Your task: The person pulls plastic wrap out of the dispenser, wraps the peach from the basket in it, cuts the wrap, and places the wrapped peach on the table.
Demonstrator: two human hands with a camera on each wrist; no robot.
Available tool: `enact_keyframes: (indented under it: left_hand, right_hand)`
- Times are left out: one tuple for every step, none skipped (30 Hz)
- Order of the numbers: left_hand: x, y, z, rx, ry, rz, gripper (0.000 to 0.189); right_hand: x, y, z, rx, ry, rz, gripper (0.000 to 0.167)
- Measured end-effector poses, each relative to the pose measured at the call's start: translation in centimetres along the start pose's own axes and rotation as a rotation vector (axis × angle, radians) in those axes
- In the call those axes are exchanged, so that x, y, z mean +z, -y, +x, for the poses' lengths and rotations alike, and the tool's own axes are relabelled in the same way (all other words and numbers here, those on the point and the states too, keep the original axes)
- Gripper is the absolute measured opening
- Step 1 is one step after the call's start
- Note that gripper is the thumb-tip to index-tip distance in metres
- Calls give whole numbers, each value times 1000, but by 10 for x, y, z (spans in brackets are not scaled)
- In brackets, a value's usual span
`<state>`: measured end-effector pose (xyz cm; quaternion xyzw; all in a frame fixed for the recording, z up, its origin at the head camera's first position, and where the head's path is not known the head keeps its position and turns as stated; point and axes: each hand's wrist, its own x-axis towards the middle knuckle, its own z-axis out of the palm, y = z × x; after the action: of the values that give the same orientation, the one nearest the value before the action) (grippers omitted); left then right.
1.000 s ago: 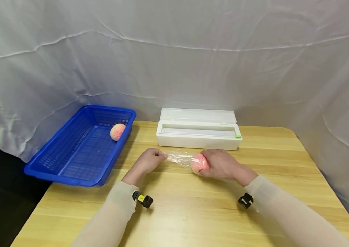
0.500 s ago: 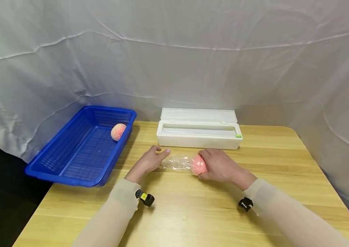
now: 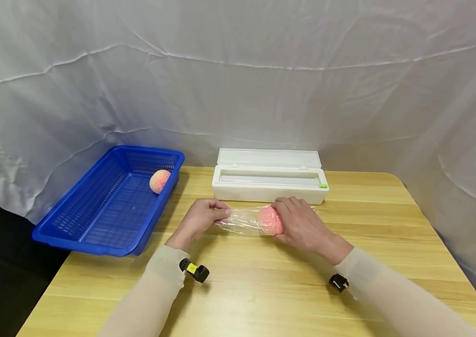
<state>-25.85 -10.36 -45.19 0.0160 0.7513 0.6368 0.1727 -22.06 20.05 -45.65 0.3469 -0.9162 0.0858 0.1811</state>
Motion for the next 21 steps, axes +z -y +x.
enact_keyframes:
  left_hand:
    - [-3,-2,-1,4,24,2,26]
    - [-7,-3,-3,5,49,2,32]
    - [-11,-5,-5,5,68,1,38]
    - [-15,-8,-7,3,78,3,43]
    - [-19,-11,-9,8,80,16,47]
    - [-22,-16,-11,22,75,39,47]
    - [-23,-21,-13,41,64,70,47]
    - [-22,-27,-15,67,62,121,45]
    - [-19,-34,-16,103,70,183,44]
    - [-14,-40,-17,137,91,249,45]
    - [-6,-46,-17,160,126,302,47]
    - [3,-51,-16,178,176,358,52]
    - [12,-54,-15,187,243,394,57]
    - [20,-56,-14,189,323,422,63]
    - [28,-57,-12,181,401,432,69]
    - [33,-56,-10,157,475,426,75]
    - [37,-55,-9,135,539,411,79]
    - [39,-52,-8,123,599,392,82]
    - [40,-50,-6,109,654,357,81]
    - [39,-47,-6,89,702,313,78]
    - [39,-44,-5,76,743,262,73]
  right_hand:
    - [-1,-1,-1,-11,-10,-13,74]
    - [-2,-1,-2,-25,-20,-31,73]
    - [-4,-1,-3,-42,-29,-53,72]
    - [-5,-2,-4,-61,-39,-76,73]
    - [-7,-2,-6,-84,-46,-101,73]
    - [-8,-3,-8,-109,-56,-129,73]
    - [-10,-3,-10,-136,-66,-154,74]
    - [-13,-4,-12,-168,-76,-179,74]
    - [-14,-4,-13,-199,-83,-194,73]
    - [-16,-3,-14,-228,-80,-207,73]
    - [-18,-1,-14,-255,-80,-221,70]
    - [-19,1,-14,-281,-77,-238,68]
    - [-20,5,-13,-305,-71,-251,67]
    - [-21,9,-11,-330,-70,-268,65]
    - [-22,13,-10,-349,-73,-280,61]
    - [-22,17,-9,-368,-79,-299,60]
    - [-22,20,-8,-389,-97,-318,60]
    - [-22,23,-8,-407,-113,-331,61]
    - [-22,25,-8,-425,-133,-339,61]
    - [-23,26,-8,-439,-156,-350,60]
    - [-23,27,-8,-450,-173,-353,59]
